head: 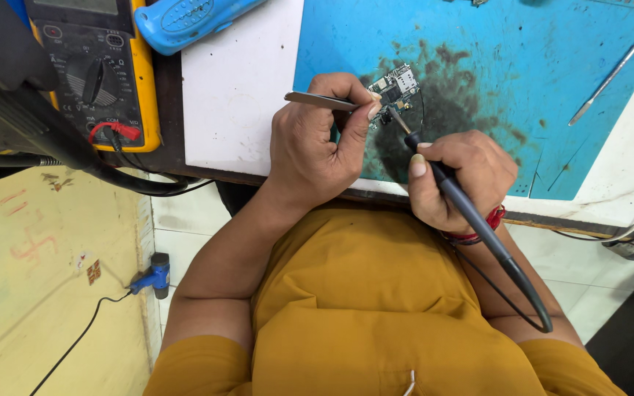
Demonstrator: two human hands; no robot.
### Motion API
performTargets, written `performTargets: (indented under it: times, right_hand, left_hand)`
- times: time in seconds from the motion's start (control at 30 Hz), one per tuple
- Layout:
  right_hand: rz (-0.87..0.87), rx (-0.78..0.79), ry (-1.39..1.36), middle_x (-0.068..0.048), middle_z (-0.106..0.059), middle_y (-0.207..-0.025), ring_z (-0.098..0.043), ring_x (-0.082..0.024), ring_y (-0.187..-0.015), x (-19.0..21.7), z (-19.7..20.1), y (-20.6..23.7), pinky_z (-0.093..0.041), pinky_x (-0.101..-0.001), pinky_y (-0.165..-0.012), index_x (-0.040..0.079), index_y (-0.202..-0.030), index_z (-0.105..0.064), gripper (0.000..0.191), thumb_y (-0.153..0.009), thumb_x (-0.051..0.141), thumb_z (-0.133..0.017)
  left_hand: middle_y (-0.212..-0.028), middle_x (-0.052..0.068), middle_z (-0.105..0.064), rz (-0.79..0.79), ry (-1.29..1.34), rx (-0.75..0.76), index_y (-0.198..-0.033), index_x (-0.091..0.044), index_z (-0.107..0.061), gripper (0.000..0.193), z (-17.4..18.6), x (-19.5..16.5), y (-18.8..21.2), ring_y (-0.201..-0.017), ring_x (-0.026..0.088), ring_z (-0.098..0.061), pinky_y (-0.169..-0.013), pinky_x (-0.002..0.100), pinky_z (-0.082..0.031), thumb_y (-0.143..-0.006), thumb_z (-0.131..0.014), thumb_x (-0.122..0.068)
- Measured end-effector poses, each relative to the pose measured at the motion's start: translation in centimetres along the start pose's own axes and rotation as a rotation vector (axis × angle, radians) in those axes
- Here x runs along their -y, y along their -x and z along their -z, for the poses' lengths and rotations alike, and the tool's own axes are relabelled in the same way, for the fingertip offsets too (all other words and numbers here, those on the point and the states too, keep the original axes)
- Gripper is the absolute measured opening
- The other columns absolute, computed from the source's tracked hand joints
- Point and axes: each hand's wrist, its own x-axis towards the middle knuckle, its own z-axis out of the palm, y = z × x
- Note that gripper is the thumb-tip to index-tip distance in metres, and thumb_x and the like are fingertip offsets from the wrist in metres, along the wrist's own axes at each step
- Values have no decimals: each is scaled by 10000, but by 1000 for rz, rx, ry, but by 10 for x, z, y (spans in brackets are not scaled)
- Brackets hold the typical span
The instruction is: The person solders components on a phone motherboard at a repair bench, holding the board steady with a metal pry tool in one hand while applying a soldering iron to the board with the other hand, working on different points of the board throughout the episode.
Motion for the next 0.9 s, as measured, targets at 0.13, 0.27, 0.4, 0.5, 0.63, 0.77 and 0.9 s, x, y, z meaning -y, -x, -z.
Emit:
performTargets:
  times: [0.13, 0.27, 0.4, 0.5, 0.63, 0.77, 0.9]
  right_hand:
    - [-5, 21, -2, -130, -677, -861, -652, -256, -668, 0, 1, 0, -508, -333, -616, 18, -1012, -617, 135, -972, 57, -739]
    - [-2, 7, 7, -130, -682, -864, -649, -258, -665, 0, 1, 0, -506, -335, -615, 24, -1009, -615, 137, -975, 62, -742]
    - [2, 10, 6, -130, -676, -853, -646, -258, -658, 0, 0, 0, -505, -336, -610, 25, -1003, -617, 133, -961, 58, -739]
    - [-1, 1, 6, -132, -683, -863, -650, -255, -662, 0, 0, 0, -505, -332, -610, 25, -1005, -616, 133, -962, 48, -739]
    - [8, 24, -7, -132, -676, -856, -652, -257, -664, 0, 1, -1, -509, -332, -614, 22, -1008, -619, 132, -952, 40, -738]
    - [1, 15, 3, -133, -674, -850, -649, -261, -664, 0, 1, -1, -506, -337, -614, 21, -1001, -616, 136, -951, 35, -742]
    - [6, 21, -2, -133, -676, -854, -652, -260, -667, 0, 1, -2, -506, -337, -616, 21, -1005, -611, 144, -953, 39, -744]
  left_hand:
    - [-949, 30, -705, -7, -11, -3, -1120, -61, -559, 159, 1, 0, 0, -680, 103, -700, -610, 240, -546, -1068, -709, -71]
    - [-946, 29, -703, -1, -11, -7, -1118, -59, -561, 161, 0, -2, 0, -675, 107, -698, -611, 243, -549, -1063, -712, -65]
    - [-945, 29, -700, -9, -18, -8, -1115, -59, -561, 164, 1, -1, -1, -671, 107, -692, -609, 245, -544, -1059, -715, -64]
    - [-947, 26, -701, -10, -18, -7, -1116, -60, -561, 163, 0, -1, -1, -673, 105, -692, -607, 243, -543, -1061, -714, -64]
    - [-955, 32, -703, -13, -9, -3, -1116, -61, -561, 160, 1, -1, -1, -671, 105, -689, -608, 243, -543, -1064, -713, -64]
    - [-944, 35, -700, -6, -15, -8, -1114, -61, -565, 160, 0, -1, -1, -670, 106, -689, -606, 244, -543, -1060, -716, -65]
    - [-944, 33, -704, -3, -4, -5, -1117, -58, -563, 161, 1, -1, -1, -669, 103, -691, -602, 240, -543, -1061, -713, -64]
